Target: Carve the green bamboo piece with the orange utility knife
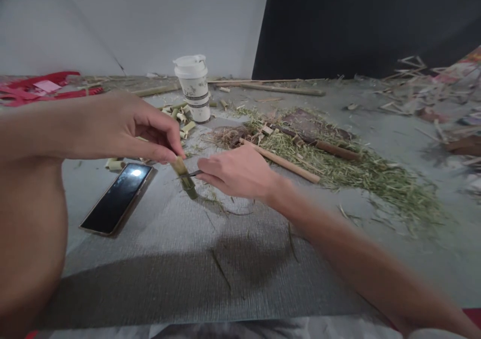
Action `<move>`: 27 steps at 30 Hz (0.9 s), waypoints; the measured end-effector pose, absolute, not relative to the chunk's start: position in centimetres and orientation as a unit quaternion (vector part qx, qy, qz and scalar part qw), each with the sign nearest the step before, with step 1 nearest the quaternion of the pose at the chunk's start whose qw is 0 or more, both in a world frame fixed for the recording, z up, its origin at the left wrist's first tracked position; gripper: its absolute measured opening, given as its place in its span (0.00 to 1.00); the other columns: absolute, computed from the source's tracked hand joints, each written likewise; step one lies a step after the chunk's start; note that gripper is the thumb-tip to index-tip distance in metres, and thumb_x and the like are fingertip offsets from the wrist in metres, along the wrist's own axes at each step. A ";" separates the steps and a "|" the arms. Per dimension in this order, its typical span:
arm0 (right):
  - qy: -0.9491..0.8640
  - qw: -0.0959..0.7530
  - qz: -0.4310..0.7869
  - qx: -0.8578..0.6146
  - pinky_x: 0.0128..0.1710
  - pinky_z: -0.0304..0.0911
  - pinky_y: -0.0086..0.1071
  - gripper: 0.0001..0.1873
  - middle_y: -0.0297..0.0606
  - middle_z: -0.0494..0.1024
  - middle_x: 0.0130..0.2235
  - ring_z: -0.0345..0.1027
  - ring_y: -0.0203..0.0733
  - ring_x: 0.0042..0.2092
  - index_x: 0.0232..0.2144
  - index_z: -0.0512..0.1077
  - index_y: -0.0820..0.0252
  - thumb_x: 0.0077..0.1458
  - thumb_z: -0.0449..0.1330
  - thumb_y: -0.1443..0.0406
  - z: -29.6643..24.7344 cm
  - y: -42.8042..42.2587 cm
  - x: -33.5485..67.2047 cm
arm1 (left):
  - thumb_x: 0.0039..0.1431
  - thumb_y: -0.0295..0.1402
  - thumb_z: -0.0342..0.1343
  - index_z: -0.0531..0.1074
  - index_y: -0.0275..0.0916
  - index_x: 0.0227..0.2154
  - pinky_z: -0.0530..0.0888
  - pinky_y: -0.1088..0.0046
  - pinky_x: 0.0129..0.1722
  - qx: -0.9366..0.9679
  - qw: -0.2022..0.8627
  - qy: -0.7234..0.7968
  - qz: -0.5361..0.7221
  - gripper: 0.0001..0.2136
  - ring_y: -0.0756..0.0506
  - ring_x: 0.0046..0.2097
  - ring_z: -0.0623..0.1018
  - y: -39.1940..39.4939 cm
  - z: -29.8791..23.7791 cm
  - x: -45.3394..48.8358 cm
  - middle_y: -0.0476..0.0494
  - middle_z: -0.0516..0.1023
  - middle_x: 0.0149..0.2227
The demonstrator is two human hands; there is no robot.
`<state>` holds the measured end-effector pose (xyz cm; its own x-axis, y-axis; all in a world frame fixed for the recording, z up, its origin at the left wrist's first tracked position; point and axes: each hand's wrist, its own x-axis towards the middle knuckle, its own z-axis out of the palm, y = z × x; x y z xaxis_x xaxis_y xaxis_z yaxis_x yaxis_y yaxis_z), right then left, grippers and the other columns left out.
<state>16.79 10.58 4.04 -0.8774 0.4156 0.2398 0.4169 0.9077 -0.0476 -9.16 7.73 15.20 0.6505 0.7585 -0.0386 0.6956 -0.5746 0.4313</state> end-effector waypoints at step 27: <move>-0.973 0.167 0.085 -0.133 0.29 0.42 0.35 0.26 0.30 0.69 0.25 0.55 0.35 0.25 0.34 0.70 0.56 0.79 0.46 0.50 4.7 11.4 17.4 | 0.70 0.46 0.63 0.86 0.45 0.45 0.68 0.79 0.27 0.902 0.175 0.393 0.041 0.13 0.52 0.30 0.78 7.8 15.3 -10.4 0.52 0.83 0.36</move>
